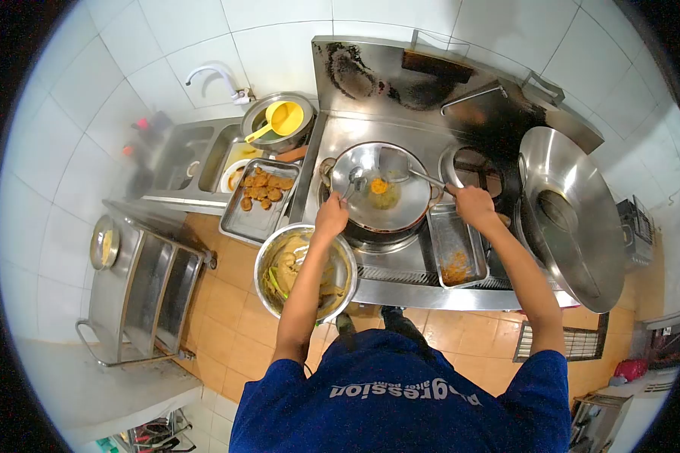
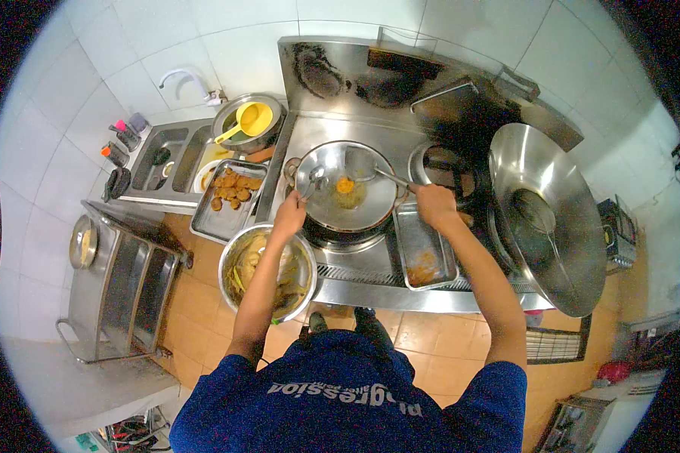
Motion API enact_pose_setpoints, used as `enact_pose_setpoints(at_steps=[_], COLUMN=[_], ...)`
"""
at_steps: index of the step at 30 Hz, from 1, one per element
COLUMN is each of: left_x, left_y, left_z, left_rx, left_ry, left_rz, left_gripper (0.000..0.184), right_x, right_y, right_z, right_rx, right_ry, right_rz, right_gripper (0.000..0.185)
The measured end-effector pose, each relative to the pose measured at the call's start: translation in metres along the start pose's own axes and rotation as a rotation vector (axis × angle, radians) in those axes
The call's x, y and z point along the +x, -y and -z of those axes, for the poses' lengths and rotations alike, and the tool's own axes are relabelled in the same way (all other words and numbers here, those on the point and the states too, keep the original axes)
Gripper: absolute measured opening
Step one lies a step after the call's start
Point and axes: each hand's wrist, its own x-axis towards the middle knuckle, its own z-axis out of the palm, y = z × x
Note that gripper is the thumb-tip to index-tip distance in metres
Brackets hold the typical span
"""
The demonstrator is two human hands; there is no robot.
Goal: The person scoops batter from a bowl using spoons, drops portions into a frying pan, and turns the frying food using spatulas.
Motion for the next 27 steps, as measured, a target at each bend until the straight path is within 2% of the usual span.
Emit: enact_pose_setpoints(at_steps=[5, 8, 12, 16, 18, 20, 22, 23, 25, 27], left_x=[-0.028, -0.04, -0.046, -0.052, -0.063, -0.072, -0.08, -0.085, -0.088, -0.087], left_y=[0.002, 0.008, 0.018, 0.025, 0.018, 0.021, 0.021, 0.02, 0.026, 0.032], left_z=[0.027, 0.033, 0.025, 0.022, 0.031, 0.033, 0.034, 0.036, 0.036, 0.034], left_rx=[-0.011, -0.033, -0.063, -0.125, -0.159, -0.192, -0.228, -0.229, -0.225, -0.278], left_ry=[-0.003, 0.016, 0.024, 0.017, 0.051, 0.017, -0.021, -0.041, -0.069, -0.042], left_rz=[-0.016, -0.01, -0.014, -0.102, -0.027, -0.052, -0.068, -0.078, -0.084, -0.087], left_gripper=[0.025, 0.023, 0.022, 0.024, 0.025, 0.024, 0.024, 0.022, 0.02, 0.022], right_x=[-0.043, -0.068, -0.087, -0.118, -0.138, -0.157, -0.174, -0.186, -0.198, -0.207], right_y=[0.0, 0.001, 0.005, 0.028, 0.047, 0.064, 0.074, 0.085, 0.116, 0.131], right_z=[0.003, 0.004, -0.03, -0.056, -0.079, -0.116, -0.182, -0.18, -0.166, -0.161], right_rx=[0.063, 0.212, 0.385, 0.537, 0.573, 0.722, 0.859, 0.855, 0.859, 0.818], right_ry=[-0.035, -0.145, -0.096, -0.212, -0.244, -0.427, -0.495, -0.486, -0.426, -0.454], right_rz=[-0.004, -0.137, -0.247, -0.296, -0.339, -0.376, -0.357, -0.355, -0.629, -0.63], right_gripper=[0.042, 0.039, 0.04, 0.039, 0.039, 0.044, 0.045, 0.045, 0.034, 0.032])
